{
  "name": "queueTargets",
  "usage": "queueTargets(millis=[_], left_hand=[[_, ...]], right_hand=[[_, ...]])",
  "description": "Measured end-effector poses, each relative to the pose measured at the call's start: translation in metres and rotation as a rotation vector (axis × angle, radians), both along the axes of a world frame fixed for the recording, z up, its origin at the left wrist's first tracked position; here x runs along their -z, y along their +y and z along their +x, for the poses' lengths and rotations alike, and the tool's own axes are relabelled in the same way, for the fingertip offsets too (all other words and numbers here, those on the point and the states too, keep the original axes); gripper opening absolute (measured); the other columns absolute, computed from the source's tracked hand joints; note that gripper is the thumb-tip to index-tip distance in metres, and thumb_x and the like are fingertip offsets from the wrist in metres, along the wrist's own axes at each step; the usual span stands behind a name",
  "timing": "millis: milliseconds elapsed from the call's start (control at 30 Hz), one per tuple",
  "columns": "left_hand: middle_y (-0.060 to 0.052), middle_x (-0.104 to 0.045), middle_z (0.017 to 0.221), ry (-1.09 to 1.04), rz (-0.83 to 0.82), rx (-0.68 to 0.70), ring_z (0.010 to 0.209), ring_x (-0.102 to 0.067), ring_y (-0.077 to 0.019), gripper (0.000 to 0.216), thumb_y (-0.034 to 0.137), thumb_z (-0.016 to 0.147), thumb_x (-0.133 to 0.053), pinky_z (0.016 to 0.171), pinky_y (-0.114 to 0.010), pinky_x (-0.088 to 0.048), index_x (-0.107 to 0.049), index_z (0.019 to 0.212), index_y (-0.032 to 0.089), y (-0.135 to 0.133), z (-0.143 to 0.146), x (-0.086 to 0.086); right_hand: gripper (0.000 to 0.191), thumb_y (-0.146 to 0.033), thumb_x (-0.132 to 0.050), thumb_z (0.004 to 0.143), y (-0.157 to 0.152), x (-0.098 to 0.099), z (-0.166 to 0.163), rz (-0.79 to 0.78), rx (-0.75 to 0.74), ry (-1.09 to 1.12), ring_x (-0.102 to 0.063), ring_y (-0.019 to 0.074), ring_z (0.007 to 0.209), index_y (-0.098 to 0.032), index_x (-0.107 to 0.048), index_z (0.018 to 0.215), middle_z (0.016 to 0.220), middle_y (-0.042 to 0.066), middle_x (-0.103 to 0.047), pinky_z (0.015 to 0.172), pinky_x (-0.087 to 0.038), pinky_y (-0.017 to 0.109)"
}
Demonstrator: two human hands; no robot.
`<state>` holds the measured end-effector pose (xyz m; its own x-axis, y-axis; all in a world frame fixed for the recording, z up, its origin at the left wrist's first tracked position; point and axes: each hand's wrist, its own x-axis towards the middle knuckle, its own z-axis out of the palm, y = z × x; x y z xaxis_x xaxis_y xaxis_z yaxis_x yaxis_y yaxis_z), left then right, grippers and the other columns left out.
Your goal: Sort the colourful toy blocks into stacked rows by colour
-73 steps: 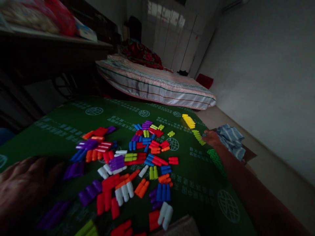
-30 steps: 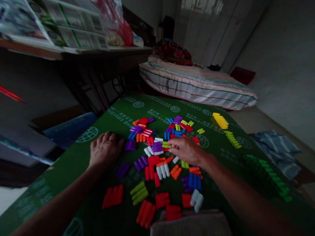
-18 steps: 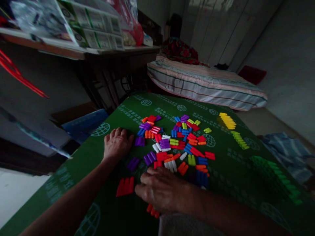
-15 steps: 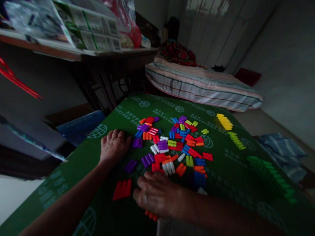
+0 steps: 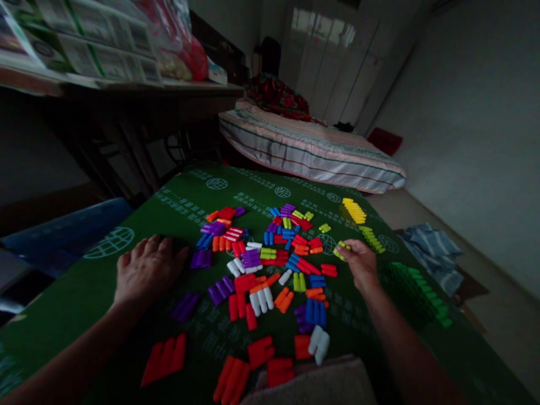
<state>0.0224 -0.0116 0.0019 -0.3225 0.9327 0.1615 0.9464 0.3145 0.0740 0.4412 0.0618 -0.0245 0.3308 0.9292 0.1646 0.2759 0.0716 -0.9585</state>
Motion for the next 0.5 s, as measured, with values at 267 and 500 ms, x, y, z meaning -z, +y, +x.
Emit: queueTargets(millis=[267,500], left_hand=[[-0.018,-0.040,0.142,-0.001,-0.054,-0.029,0.135,-0.030,-0.0361,0.070,0.055,0.087,-0.008,0.108,-0.055,-0.031,-0.045,0.127,0.012,0.002,-0.001,-0.004],[-0.017,-0.041,0.142,-0.012,-0.087,-0.064,0.135,-0.032,-0.0352,0.078,0.059,0.082,-0.001,0.108,-0.054,-0.032,-0.048,0.125,0.013,0.003,0.001,-0.008]], right_hand=[[0.027,-0.048,-0.066,0.066,0.016,0.021,0.025,-0.149,0.021,-0.320,-0.065,0.0195,0.071,-0.022,-0.061,0.074,0.075,0.003,-0.070,0.067,-0.051,0.031],[0.028,-0.045,-0.055,0.084,0.001,0.001,0.041,-0.274,0.058,-0.837,-0.066,0.0209,0.089,-0.023,-0.071,0.092,0.095,0.006,-0.072,0.073,-0.047,0.029]])
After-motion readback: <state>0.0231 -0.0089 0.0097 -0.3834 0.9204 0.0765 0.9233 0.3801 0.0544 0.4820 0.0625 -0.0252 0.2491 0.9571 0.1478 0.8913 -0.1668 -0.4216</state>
